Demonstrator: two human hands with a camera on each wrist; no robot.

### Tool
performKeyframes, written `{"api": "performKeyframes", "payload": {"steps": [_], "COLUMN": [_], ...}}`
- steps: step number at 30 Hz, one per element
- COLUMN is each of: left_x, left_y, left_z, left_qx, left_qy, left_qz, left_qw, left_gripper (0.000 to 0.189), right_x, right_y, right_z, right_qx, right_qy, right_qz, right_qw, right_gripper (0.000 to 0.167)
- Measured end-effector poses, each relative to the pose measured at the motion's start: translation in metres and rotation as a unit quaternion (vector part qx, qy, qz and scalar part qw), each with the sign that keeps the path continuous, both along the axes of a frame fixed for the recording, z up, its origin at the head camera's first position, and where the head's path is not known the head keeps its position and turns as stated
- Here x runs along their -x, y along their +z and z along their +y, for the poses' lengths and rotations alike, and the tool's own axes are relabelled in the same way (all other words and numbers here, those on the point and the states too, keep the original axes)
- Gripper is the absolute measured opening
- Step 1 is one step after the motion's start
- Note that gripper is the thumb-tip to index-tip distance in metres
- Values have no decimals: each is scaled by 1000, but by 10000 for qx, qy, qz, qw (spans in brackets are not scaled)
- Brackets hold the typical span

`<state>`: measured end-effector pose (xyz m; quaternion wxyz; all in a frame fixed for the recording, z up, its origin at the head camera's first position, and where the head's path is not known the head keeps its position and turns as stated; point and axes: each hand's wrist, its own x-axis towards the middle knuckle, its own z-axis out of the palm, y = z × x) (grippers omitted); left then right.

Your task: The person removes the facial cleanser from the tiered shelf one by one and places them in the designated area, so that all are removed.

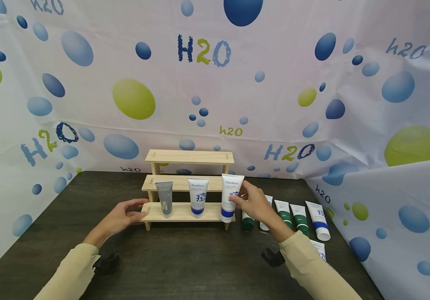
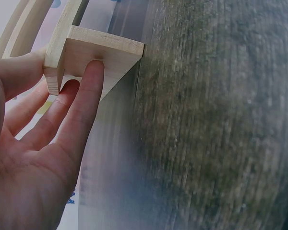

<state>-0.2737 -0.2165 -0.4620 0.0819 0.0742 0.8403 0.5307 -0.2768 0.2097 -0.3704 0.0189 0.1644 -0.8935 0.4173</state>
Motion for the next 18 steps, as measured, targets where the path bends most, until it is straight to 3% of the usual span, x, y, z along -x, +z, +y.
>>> {"api": "performKeyframes", "payload": {"steps": [7, 18], "left_x": [0, 1], "left_y": [0, 0], "left_z": [1, 1], "left_qx": [-50, -26], "left_qy": [-145, -6], "left_qz": [78, -36], "left_qw": [9999, 10000], "left_gripper": [58, 58], "right_x": [-4, -6], "right_y": [4, 5], "right_z": [3, 13], "right_qx": [109, 98], "right_qy": [-48, -71], "right_qz": [-102, -161], "right_qw": [9999, 9998], "right_gripper": [41, 40]}}
